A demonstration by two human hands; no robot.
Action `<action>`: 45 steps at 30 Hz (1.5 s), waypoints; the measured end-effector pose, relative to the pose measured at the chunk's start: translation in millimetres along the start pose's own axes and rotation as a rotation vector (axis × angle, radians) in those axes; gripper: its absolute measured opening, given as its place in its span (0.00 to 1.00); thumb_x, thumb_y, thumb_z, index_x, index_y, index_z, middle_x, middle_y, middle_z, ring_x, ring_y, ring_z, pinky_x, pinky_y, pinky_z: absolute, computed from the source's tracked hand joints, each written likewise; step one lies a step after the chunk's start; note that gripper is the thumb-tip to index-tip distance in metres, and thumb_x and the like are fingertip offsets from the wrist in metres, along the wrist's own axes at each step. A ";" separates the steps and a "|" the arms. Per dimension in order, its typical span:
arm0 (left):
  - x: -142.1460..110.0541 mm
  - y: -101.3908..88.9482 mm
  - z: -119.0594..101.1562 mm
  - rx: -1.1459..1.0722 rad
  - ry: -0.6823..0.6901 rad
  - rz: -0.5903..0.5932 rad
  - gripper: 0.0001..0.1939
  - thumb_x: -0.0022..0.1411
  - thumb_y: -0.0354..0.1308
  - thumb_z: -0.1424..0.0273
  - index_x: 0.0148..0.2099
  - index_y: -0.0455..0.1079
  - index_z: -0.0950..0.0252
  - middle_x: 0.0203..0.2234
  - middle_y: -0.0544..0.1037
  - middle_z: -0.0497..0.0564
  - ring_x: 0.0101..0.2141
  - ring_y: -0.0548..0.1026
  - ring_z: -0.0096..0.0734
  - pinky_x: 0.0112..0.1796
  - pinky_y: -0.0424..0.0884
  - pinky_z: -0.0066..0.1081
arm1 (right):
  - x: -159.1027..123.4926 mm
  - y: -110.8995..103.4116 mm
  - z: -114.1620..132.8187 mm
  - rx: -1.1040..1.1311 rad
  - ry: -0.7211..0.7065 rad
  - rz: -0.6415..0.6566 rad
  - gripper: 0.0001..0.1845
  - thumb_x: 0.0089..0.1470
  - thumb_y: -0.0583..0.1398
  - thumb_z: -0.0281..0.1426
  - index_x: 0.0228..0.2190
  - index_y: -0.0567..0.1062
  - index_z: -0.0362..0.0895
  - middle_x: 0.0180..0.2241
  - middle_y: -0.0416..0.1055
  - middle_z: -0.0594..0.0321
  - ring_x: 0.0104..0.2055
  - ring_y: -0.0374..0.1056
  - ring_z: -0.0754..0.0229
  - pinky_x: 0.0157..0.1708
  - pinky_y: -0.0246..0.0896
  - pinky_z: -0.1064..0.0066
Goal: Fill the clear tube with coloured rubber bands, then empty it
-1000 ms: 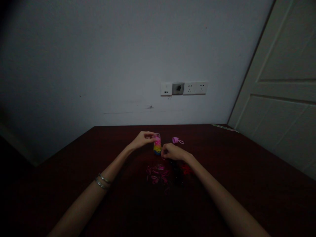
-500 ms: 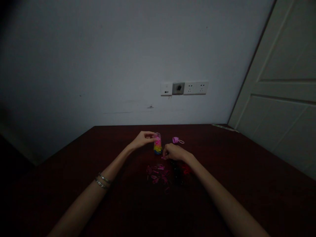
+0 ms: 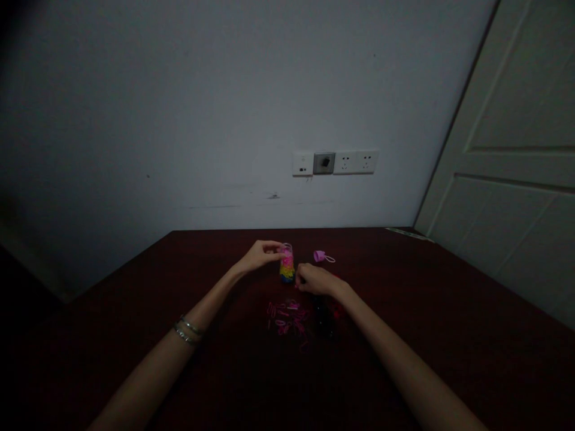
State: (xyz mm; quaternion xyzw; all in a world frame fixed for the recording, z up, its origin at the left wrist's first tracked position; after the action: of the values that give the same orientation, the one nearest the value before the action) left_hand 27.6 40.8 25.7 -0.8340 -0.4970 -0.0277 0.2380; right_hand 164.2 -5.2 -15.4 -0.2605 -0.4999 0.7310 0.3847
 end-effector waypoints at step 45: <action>-1.2 -0.4 10.1 0.001 -0.055 0.007 0.19 0.47 0.62 0.63 0.39 0.73 0.70 0.28 0.74 0.51 0.27 0.66 0.25 0.29 0.60 0.27 | 0.6 -111.5 42.1 0.102 -0.082 -0.429 0.08 0.46 0.57 0.30 0.27 0.76 0.41 0.32 0.69 0.57 0.33 0.64 0.60 0.34 0.58 0.70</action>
State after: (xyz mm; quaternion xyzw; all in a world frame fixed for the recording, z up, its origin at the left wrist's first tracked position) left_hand 24.8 44.2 16.6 -0.8361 -0.5004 -0.0034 0.2248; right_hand 165.3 -4.2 103.7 -0.0985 -0.5214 0.6667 0.5234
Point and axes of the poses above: each hand's wrist, its own x-axis towards the middle knuckle, its own y-axis out of the palm, z = x × y, the point moved 6 cm from there along x, towards the middle knuckle
